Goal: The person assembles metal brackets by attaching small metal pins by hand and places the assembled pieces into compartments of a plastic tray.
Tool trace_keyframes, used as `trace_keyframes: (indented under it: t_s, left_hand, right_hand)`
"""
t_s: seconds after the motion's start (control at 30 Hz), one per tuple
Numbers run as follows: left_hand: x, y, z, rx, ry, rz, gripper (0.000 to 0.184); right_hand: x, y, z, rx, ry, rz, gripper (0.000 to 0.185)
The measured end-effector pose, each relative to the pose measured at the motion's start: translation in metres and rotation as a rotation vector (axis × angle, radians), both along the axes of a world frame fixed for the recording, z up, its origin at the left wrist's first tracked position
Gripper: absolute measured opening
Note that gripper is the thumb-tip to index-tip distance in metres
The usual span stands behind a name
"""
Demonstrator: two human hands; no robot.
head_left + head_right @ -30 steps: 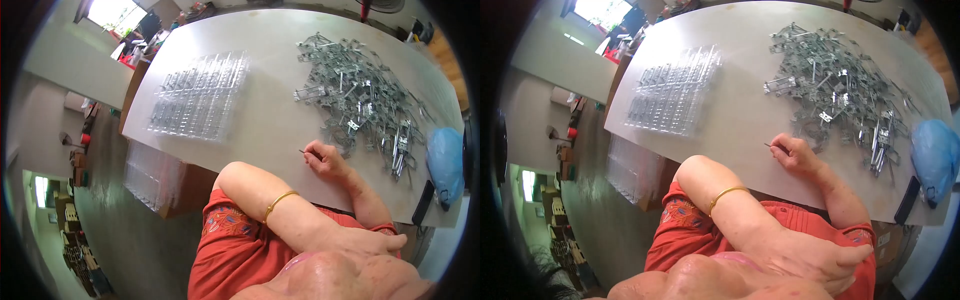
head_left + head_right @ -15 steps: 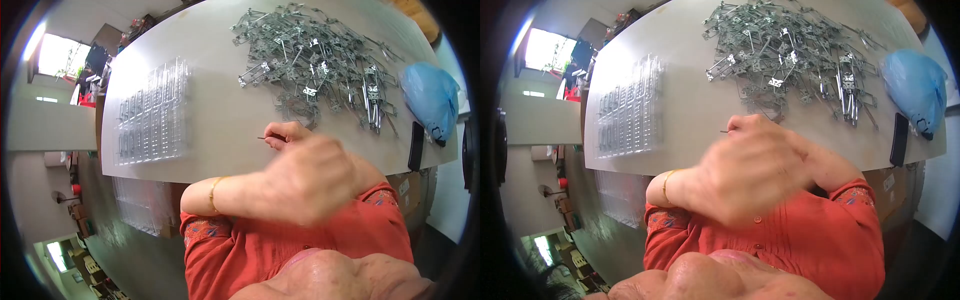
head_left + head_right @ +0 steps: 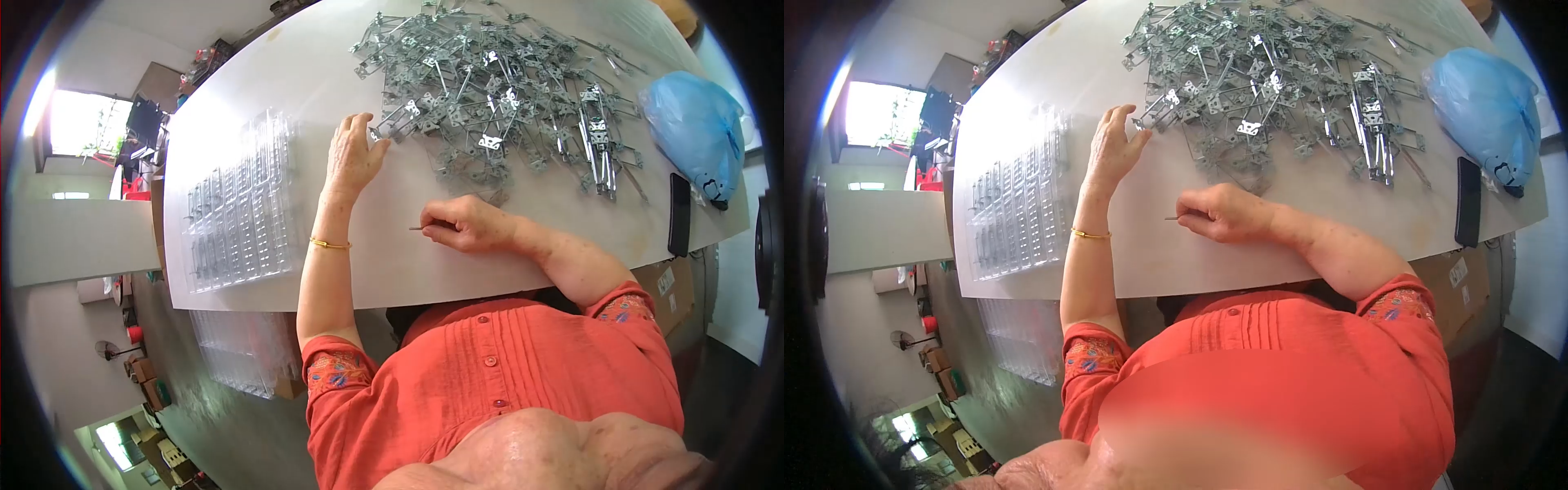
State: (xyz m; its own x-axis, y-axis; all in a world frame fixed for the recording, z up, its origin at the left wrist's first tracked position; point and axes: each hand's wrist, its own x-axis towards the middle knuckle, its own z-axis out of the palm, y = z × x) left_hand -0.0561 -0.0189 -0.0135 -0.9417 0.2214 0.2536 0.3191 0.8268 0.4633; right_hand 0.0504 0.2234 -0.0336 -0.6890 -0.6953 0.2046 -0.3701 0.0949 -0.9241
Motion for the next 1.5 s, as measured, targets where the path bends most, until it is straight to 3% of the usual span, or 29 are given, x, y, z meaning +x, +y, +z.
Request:
trace_keyframes:
  t_s: [0.3,0.47,0.6,0.8,0.97,1.2,1.5]
  left_hand:
    - [-0.012,0.013,0.001,0.011,-0.128,-0.057,0.048]
    - [-0.012,0.012,-0.006,0.052,-0.007,-0.009,0.048]
    - [0.0,0.016,0.014,0.147,-0.008,0.045,0.045]
    - [0.021,0.011,0.019,0.96,-0.567,-0.191,0.036]
    - [0.047,0.029,0.022,1.289,-0.798,-0.163,0.037]
    - [0.059,0.033,0.012,1.229,-0.869,-0.224,0.058]
    - [0.068,0.041,0.007,1.202,-0.832,-0.113,0.053]
  right_hand:
    - [0.0,0.002,0.007,-0.008,-0.053,0.012,0.011]
    - [0.0,0.003,0.004,0.017,-0.04,0.01,0.011]
    - [0.0,0.002,0.002,-0.008,-0.023,0.008,0.01]
    - [0.004,0.001,0.011,-0.039,-0.109,-0.012,0.01]
    - [0.008,0.002,0.019,-0.208,-0.265,-0.145,0.007]
    - [-0.006,0.017,0.042,-0.403,-0.505,-0.292,0.011]
    - [-0.015,0.022,0.045,-0.408,-0.632,-0.373,0.018]
